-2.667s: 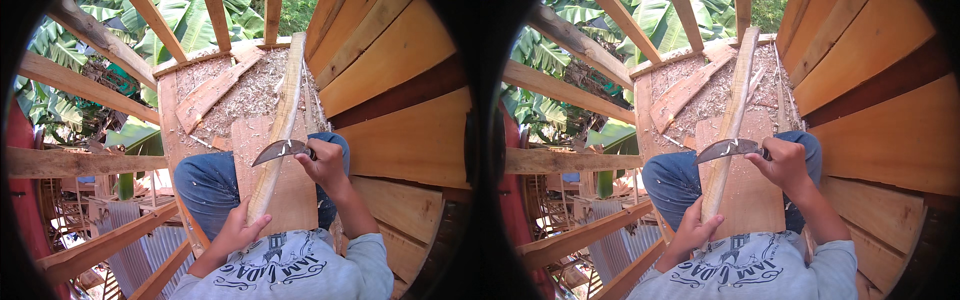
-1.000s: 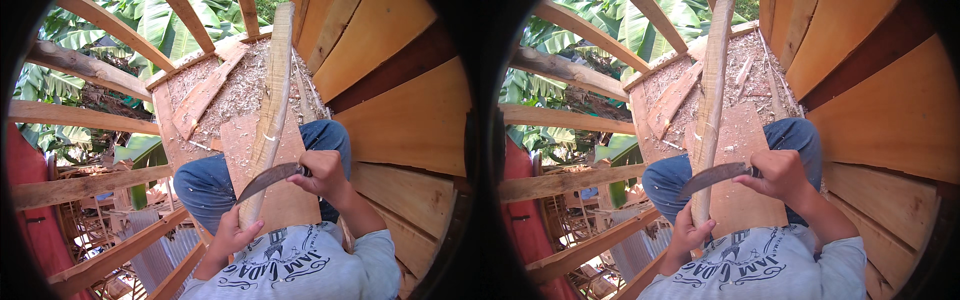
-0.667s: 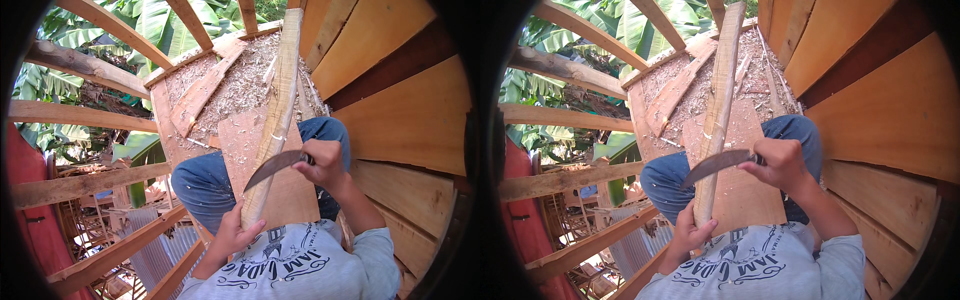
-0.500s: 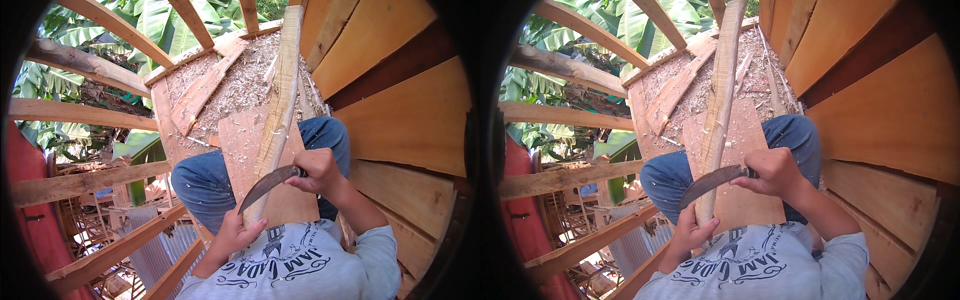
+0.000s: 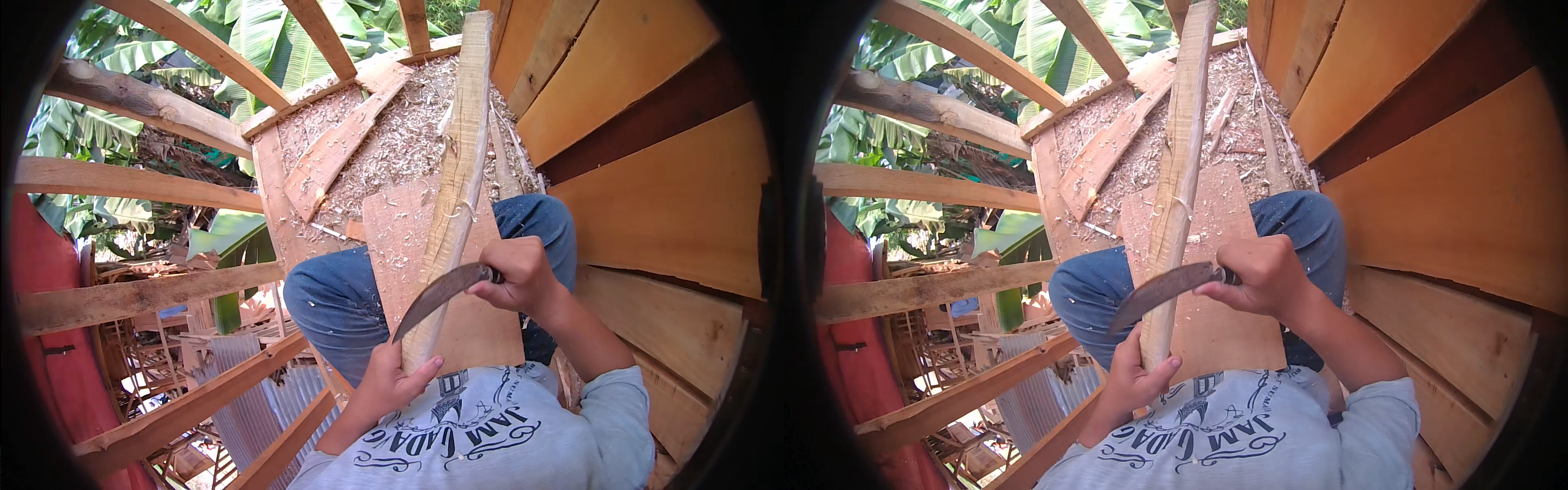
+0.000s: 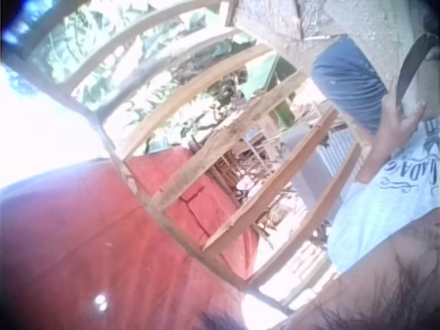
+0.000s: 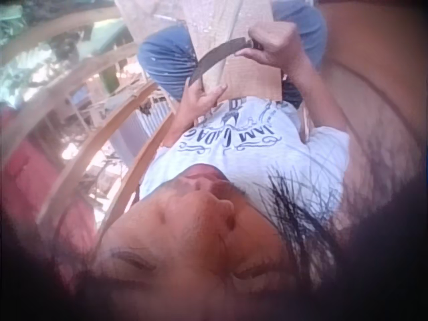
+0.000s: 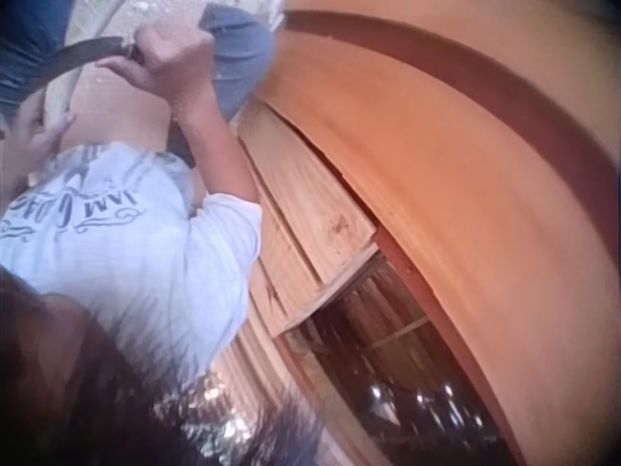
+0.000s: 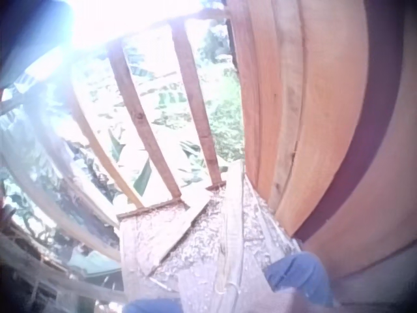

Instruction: The person is sitting cross-legged on a wooden platform, carving a long, thin piece of wood using a curved knife. They hold the wood in their left hand and use the knife in their right hand to shave off thin layers, creating wood shavings that accumulate on the platform.

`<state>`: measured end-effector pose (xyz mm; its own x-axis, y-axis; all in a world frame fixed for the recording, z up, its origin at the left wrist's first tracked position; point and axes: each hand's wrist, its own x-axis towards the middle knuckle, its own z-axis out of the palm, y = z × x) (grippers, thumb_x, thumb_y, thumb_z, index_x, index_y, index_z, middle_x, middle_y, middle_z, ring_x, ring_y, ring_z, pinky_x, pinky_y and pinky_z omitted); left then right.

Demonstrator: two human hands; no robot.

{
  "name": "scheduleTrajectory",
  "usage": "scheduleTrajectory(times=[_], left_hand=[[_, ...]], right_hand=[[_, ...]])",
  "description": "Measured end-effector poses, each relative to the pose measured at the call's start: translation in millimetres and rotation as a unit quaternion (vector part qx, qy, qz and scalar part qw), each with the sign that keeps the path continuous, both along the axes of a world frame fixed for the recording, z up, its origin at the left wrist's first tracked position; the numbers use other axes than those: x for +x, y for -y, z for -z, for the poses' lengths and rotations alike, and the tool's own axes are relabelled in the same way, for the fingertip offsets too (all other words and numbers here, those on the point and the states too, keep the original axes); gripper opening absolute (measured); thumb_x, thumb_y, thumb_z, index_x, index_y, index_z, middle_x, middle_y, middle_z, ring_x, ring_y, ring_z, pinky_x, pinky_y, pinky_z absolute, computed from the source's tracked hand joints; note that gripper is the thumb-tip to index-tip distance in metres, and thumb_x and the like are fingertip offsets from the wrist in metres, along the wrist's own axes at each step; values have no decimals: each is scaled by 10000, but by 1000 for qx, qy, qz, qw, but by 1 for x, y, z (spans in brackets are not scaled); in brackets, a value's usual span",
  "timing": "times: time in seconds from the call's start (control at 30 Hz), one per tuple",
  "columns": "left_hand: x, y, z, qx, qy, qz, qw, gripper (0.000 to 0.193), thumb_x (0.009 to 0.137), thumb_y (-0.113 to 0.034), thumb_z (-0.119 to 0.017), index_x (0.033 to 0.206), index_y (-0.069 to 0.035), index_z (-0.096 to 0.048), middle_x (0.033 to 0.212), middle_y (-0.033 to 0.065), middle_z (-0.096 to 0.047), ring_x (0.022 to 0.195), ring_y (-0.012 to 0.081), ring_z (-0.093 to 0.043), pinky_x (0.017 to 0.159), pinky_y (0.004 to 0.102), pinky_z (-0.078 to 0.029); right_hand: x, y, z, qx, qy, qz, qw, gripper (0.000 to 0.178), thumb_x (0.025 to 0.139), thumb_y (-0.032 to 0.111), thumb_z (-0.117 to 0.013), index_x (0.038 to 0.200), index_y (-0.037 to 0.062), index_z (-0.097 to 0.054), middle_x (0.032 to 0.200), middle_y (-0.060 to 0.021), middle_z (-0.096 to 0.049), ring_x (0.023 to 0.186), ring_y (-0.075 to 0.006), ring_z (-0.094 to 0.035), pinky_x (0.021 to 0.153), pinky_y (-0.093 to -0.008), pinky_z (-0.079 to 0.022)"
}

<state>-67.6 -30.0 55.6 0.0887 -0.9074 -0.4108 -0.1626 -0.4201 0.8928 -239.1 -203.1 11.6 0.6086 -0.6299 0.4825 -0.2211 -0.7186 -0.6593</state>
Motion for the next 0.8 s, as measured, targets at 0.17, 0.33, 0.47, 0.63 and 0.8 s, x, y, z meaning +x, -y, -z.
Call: scheduleTrajectory(times=[0.17,0.33,0.47,0.63,0.8], left_hand=[[-5,-1,7,11,-9,-20,1000,409,808,-175,-680,1059,86,-490,643,104,-604,559,149,-604,529,284,-465],[2,-3,7,-29,9,-21,999,435,798,-183,-691,1061,95,-484,641,107,-599,571,142,-606,540,276,-464],[0,2,3,21,-11,-10,1000,436,817,-164,-672,1100,104,-476,614,76,-593,508,118,-583,474,253,-443],[-1,3,-6,43,-49,-19,998,436,826,-154,-657,1130,94,-467,629,60,-594,498,106,-571,468,247,-439],[-1,0,0,31,-48,-12,998,434,822,-146,-655,1134,88,-464,640,64,-593,516,85,-569,475,238,-437]], right_hand=[[-14,32,6,56,-93,138,984,534,750,505,-690,558,66,-453,497,-85,-443,412,-241,-487,394,-338,-368],[0,11,-6,-3,-51,19,999,516,789,476,-665,561,54,-475,481,-104,-433,413,-248,-485,398,-322,-364],[-5,23,7,25,-53,50,997,490,765,492,-680,603,70,-491,514,-73,-457,426,-245,-496,403,-326,-378],[-8,28,14,56,-6,71,996,482,792,475,-665,625,49,-512,529,-82,-468,444,-266,-504,415,-335,-383],[0,6,6,53,17,17,998,487,826,450,-639,603,35,-514,508,-112,-447,436,-279,-494,410,-337,-365]])
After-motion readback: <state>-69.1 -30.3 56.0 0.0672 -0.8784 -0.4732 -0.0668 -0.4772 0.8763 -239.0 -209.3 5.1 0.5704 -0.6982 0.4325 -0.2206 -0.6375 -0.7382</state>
